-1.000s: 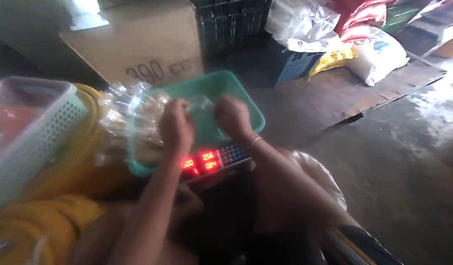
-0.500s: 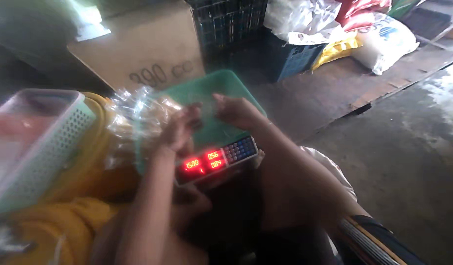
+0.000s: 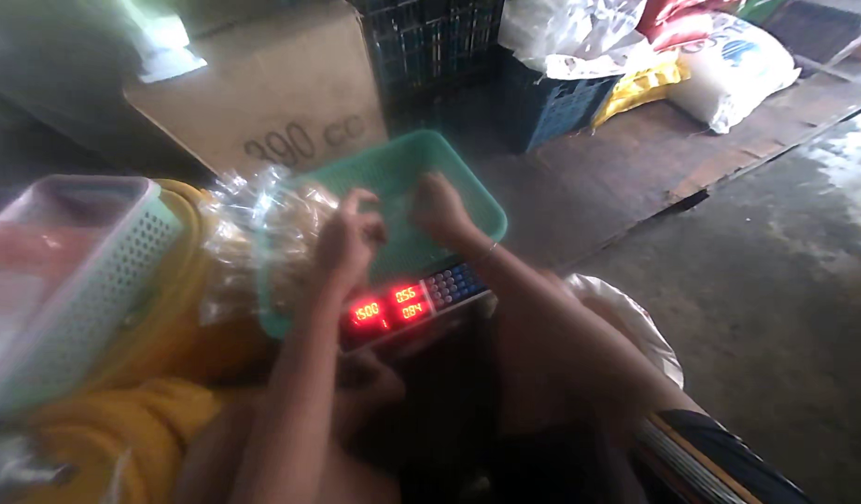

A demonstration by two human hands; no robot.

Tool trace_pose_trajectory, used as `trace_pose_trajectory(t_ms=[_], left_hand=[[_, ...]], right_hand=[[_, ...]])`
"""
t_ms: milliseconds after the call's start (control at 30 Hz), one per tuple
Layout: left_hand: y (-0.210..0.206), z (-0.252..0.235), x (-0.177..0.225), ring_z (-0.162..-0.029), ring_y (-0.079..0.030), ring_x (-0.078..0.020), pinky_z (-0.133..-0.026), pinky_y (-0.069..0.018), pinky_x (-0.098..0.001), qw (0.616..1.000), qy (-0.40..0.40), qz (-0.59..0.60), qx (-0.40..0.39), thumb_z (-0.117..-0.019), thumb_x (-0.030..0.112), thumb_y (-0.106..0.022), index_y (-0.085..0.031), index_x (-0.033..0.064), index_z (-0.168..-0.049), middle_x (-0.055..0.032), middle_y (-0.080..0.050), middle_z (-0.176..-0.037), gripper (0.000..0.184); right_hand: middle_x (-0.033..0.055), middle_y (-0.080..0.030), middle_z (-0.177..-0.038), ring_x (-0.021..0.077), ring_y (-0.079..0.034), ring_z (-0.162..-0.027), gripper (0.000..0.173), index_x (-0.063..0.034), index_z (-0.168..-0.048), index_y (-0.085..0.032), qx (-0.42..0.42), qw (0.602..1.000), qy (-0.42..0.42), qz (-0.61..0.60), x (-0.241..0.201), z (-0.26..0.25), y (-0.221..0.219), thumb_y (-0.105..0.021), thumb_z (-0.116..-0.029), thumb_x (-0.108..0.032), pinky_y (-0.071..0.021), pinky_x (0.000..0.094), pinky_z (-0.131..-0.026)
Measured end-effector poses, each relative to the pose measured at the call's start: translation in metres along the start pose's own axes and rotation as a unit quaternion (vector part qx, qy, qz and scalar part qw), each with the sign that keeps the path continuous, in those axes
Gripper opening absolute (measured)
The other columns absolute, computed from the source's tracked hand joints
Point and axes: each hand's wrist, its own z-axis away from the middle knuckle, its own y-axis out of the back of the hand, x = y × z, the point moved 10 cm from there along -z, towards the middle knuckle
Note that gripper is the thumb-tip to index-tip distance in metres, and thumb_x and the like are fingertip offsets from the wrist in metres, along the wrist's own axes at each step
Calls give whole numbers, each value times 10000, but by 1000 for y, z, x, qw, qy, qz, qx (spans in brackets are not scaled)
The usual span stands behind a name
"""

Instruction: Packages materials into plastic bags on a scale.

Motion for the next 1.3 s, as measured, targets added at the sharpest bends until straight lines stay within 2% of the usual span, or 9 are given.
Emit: trace_pose_trajectory(t_ms=[100, 200, 300, 533, 633, 733, 800, 1100, 1300], left_hand=[[3, 2, -1, -814, -701, -288, -689, -586, -487, 999, 29, -17, 0, -894, -70, -693, -782, 86, -996, -135, -582, -1440, 206], [-3, 1, 2, -905, -713, -312, -790, -599, -511, 998, 52, -29, -22, -914, -58, -683, -791, 56, -1058, -144, -546, -1487, 213], [-14, -4, 0, -934, -706, -313, -834, -586, -506, 995, 76, -34, -60, -933, -43, -661, -771, 25, -1109, -149, -544, -1488, 218], [-2, -7, -10, -1163, -608, -523, -946, -449, -733, 993, 57, -59, -87, -890, -44, -694, -645, -7, -1336, -278, -594, -1374, 450], [0, -6, -31, -935, -636, -447, -763, -498, -661, 996, 26, -67, -50, -875, 24, -660, -608, 66, -1327, -234, -567, -1377, 457], [-19, 0, -48, -894, -645, -290, -716, -542, -507, 993, -17, -62, -97, -898, 140, -619, -619, 168, -1296, -98, -573, -1377, 399], [-29, 4, -34, -861, -649, -338, -729, -517, -517, 985, -29, 8, -169, -866, -20, -623, -672, 10, -1240, -212, -638, -1289, 378], [-32, 17, -42, -701, -629, -175, -663, -540, -321, 973, 87, 42, -210, -856, 4, -775, -717, -46, -1113, -174, -712, -950, 267], [-25, 12, -63, -841, -616, -155, -724, -527, -295, 980, 60, 28, -189, -918, 136, -653, -622, -89, -1165, -197, -628, -1229, 335]], right_hand=[[212, -625, -1195, 324, -582, -1146, 177, 16, -879, -738, -55, 987, 151, 9, -22, 8, -13, -644, -824, 156, -514, 445, -963], [167, -515, -1509, 419, -407, -1421, 458, -144, -1120, -804, -145, 967, 120, 174, -17, 16, -37, -605, -842, 160, -375, 663, -1063], [166, -549, -1477, 425, -357, -1462, 242, -76, -1120, -777, -237, 936, 81, 249, -9, 24, -56, -640, -944, 18, -315, 711, -1071], [149, -664, -1237, 144, -647, -1130, 265, 41, -1235, -674, -58, 990, 127, 10, -14, 67, 102, -516, -1045, -54, -542, 295, -986], [102, -686, -914, 129, -637, -793, 221, 29, -1054, -702, 76, 988, -57, 119, 103, 129, 172, -551, -1041, -132, -552, 341, -766], [231, -703, -1124, 408, -679, -1062, 292, -27, -1167, -705, -31, 888, -371, 269, 254, 243, 168, -633, -1009, -261, -530, 649, -926], [270, -659, -1269, 485, -613, -1202, 392, -14, -1266, -675, -115, 821, -479, 289, 329, 325, 141, -675, -985, -286, -453, 727, -986], [267, -569, -1429, 465, -520, -1345, 424, 29, -1374, -594, -219, 709, -624, 245, 384, 414, 63, -585, -1010, -188, -420, 670, -1055], [271, -574, -1411, 422, -548, -1330, 472, 67, -1341, -590, -131, 731, -643, 189, 396, 431, 71, -660, -961, -203, -453, 604, -1078]])
